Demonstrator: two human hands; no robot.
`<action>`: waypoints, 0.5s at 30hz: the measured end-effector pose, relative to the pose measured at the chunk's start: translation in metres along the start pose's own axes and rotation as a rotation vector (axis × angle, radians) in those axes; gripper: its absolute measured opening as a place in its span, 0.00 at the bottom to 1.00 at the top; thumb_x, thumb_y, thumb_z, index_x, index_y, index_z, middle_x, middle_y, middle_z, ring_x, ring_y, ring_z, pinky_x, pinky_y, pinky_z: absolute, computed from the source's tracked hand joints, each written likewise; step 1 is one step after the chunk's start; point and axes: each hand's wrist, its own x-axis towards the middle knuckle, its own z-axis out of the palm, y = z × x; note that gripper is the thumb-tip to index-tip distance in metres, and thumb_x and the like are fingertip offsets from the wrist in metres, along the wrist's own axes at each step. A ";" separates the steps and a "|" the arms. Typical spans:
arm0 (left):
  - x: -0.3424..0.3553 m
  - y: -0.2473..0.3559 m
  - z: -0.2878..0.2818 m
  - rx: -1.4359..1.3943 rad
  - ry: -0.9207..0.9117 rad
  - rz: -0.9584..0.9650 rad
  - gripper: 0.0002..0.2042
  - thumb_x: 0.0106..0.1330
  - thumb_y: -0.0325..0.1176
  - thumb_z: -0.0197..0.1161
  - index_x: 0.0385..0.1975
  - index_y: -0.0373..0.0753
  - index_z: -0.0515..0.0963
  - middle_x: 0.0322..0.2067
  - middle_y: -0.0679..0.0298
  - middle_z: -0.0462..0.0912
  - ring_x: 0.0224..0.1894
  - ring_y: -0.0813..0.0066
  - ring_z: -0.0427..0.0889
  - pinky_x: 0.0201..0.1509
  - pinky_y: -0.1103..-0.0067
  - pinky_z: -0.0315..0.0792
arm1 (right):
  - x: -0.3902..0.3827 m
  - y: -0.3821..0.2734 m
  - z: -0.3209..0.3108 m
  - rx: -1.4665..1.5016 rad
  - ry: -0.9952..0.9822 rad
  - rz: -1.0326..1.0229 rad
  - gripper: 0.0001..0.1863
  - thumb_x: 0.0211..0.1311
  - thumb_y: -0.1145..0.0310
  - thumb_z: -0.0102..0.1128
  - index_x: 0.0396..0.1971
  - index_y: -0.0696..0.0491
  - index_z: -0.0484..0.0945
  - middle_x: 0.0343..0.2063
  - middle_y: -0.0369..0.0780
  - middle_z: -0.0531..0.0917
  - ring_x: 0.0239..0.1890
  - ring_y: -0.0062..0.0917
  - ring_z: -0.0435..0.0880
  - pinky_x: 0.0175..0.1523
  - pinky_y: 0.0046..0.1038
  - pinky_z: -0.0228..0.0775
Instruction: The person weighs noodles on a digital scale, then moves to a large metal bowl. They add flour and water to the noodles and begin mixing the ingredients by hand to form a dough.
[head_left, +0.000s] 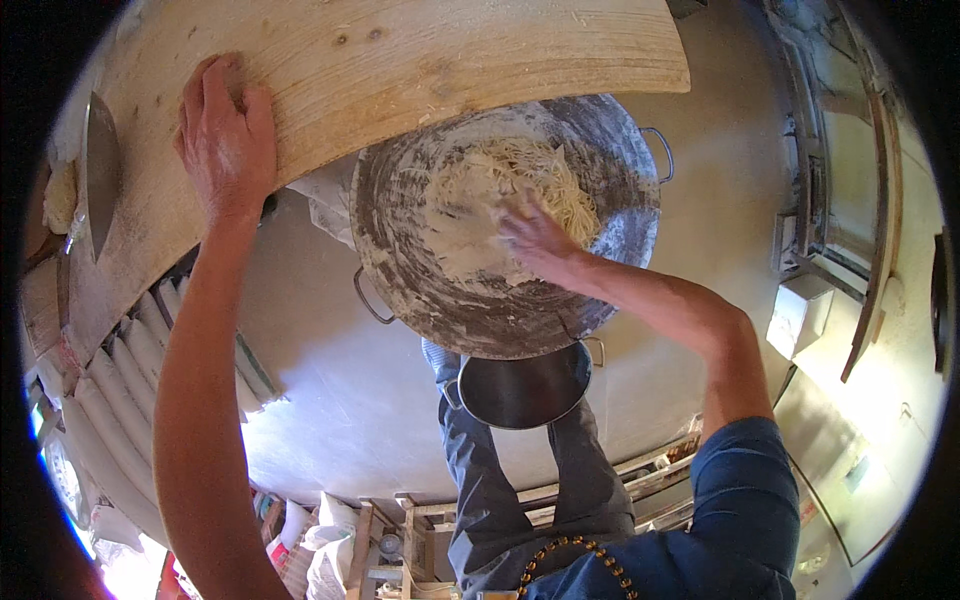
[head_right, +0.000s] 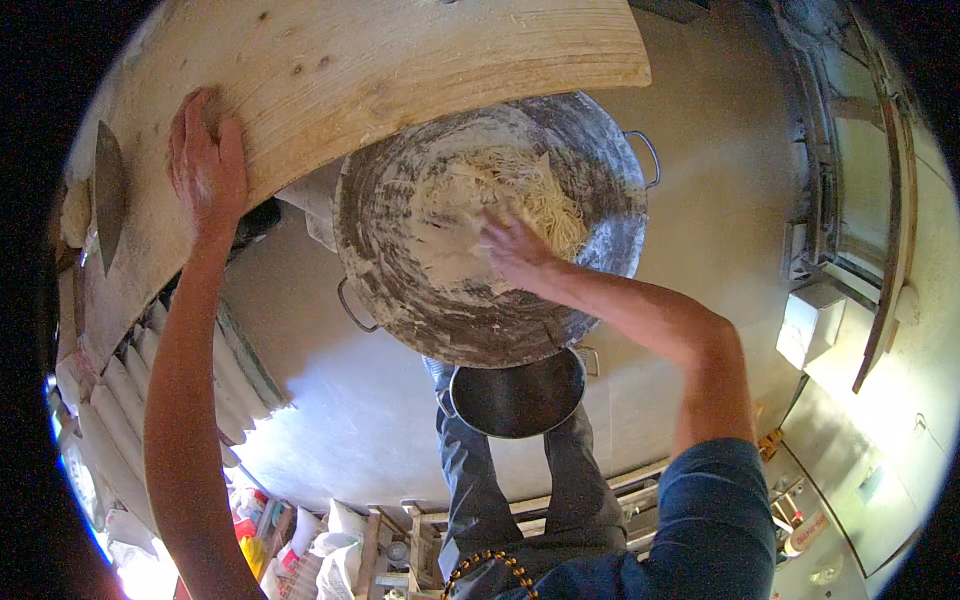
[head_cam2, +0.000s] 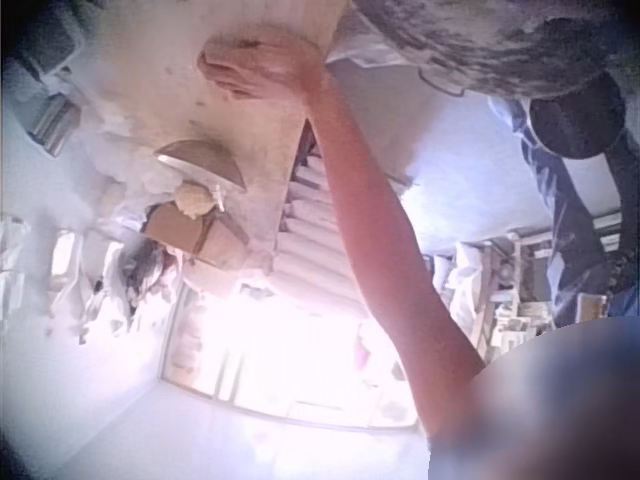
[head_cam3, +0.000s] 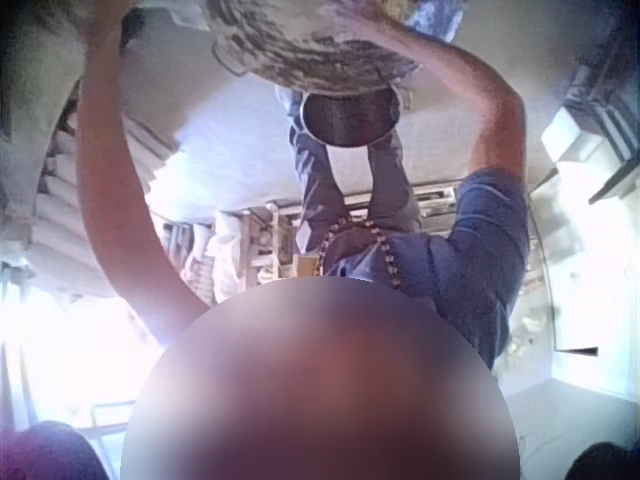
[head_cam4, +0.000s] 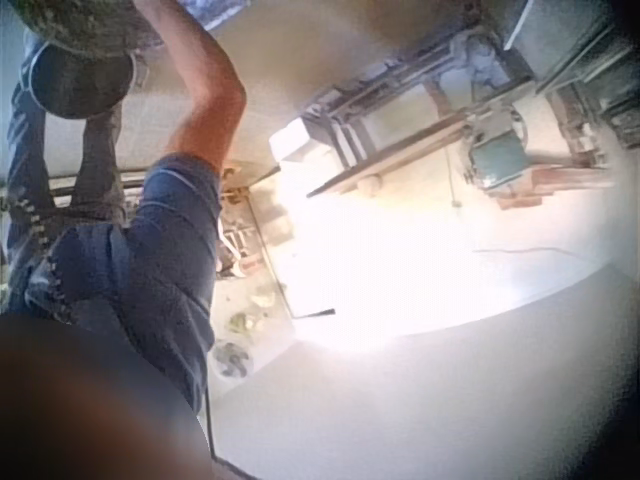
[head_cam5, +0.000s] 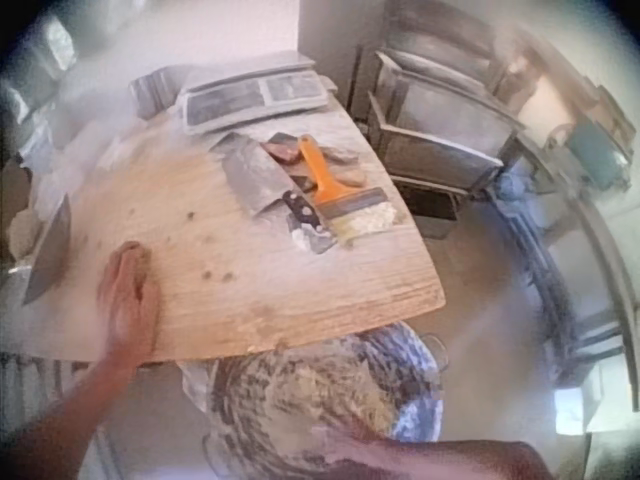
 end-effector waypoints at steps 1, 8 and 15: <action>0.000 0.000 0.000 0.009 -0.005 -0.007 0.21 0.70 0.39 0.56 0.62 0.43 0.76 0.66 0.58 0.76 0.68 0.53 0.72 0.71 0.56 0.62 | -0.019 0.010 0.007 0.074 0.048 0.029 0.29 0.72 0.64 0.57 0.73 0.39 0.71 0.82 0.42 0.51 0.84 0.42 0.43 0.82 0.64 0.33; 0.002 0.001 0.000 0.008 -0.030 -0.012 0.21 0.70 0.38 0.56 0.62 0.44 0.76 0.66 0.60 0.76 0.68 0.54 0.73 0.71 0.56 0.62 | -0.016 0.049 0.074 0.643 0.331 0.434 0.34 0.62 0.71 0.66 0.70 0.40 0.73 0.79 0.54 0.51 0.79 0.58 0.53 0.75 0.59 0.61; 0.003 0.005 -0.003 -0.016 -0.039 -0.027 0.21 0.69 0.38 0.56 0.61 0.44 0.76 0.65 0.59 0.76 0.68 0.53 0.73 0.71 0.56 0.62 | 0.033 0.000 0.078 1.339 0.662 0.782 0.43 0.47 0.79 0.75 0.68 0.56 0.71 0.68 0.65 0.67 0.69 0.56 0.72 0.68 0.49 0.72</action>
